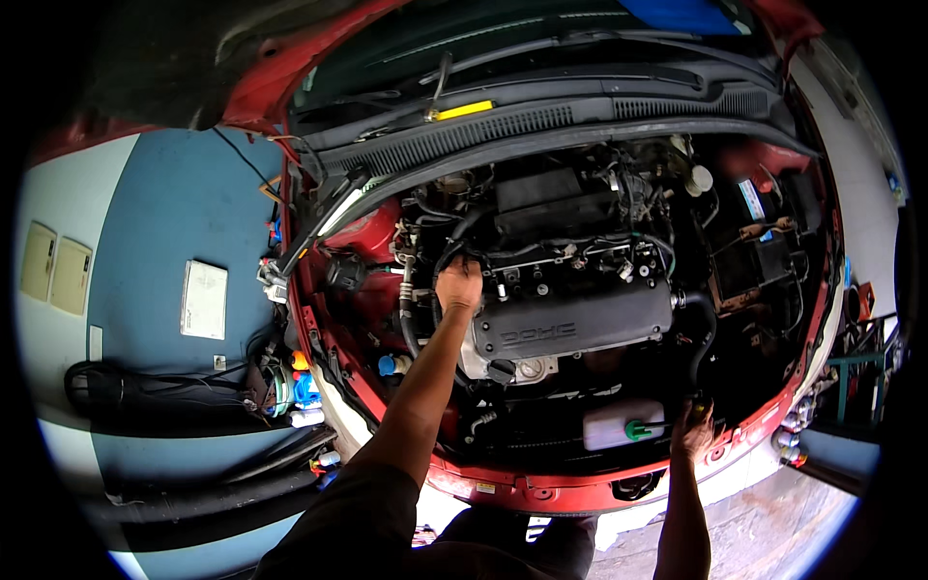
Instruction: The person works on a car engine with the hood open, repeatedly reaching into the engine bay to adjust hoses and components. The person uses both hands to manipulate parts near the engine cover and battery area.
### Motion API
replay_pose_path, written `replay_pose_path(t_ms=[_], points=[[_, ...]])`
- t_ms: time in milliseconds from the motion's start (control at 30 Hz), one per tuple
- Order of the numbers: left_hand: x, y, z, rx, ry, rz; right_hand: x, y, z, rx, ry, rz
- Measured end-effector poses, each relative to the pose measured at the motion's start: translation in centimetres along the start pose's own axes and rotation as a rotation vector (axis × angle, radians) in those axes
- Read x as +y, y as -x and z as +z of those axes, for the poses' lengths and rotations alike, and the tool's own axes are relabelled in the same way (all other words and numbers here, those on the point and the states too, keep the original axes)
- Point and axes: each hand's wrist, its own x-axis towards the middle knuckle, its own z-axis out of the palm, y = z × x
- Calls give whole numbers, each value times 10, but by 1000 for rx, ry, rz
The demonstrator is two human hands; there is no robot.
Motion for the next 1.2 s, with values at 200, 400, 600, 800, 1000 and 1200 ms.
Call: replay_pose_path(t_ms=[200,400,600,800,1000,1200], points=[[-16,6,-14,125,682,53,-1,-1,6,-45,-31,44],[7,-97,-157,180,658,441,-1,-4,-8,-69,-8,52],[8,-272,-247,192,-150,128,-4,-2,-1,-102,-4,57],[7,-332,-211,-136,-642,19,-1,-3,4,31,-27,40],[24,-352,-196,-260,-542,124,11,-10,9,-76,33,102],[14,-365,-190,-162,-750,190,-10,-6,-17,-138,56,149]])
